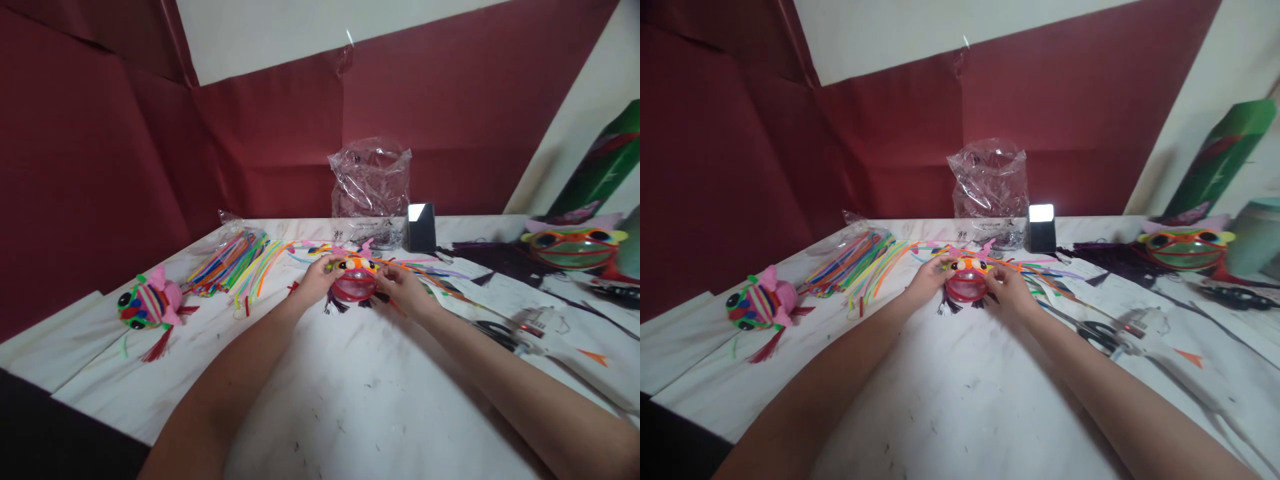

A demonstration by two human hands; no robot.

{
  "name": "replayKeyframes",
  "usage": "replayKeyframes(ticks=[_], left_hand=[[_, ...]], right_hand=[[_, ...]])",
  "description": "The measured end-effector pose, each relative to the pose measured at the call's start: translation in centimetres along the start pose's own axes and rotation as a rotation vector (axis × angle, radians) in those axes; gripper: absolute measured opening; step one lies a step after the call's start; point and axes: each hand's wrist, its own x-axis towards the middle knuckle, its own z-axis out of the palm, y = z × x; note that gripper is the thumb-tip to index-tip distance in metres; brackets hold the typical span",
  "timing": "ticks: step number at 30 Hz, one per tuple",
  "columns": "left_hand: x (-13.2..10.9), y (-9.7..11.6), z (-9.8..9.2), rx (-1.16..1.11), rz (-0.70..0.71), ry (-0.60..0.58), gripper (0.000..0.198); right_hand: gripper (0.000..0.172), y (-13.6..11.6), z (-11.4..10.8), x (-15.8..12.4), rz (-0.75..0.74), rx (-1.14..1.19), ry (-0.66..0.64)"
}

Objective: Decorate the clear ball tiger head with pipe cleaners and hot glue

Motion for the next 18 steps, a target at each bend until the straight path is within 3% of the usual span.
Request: replayKeyframes(ticks=[10, 18], left_hand=[[-0.14, 0.06, -0.58, -0.017, 0.0, -0.064, 0.029], [-0.38, -0.54, -0.66, -0.08, -0.021, -0.036, 0.023]], right_hand=[[0.039, 0.47, -0.07, 0.35, -0.007, -0.026, -0.014], [0.036, 0.29, -0.54, 0.29, -0.059, -0.11, -0.056]])
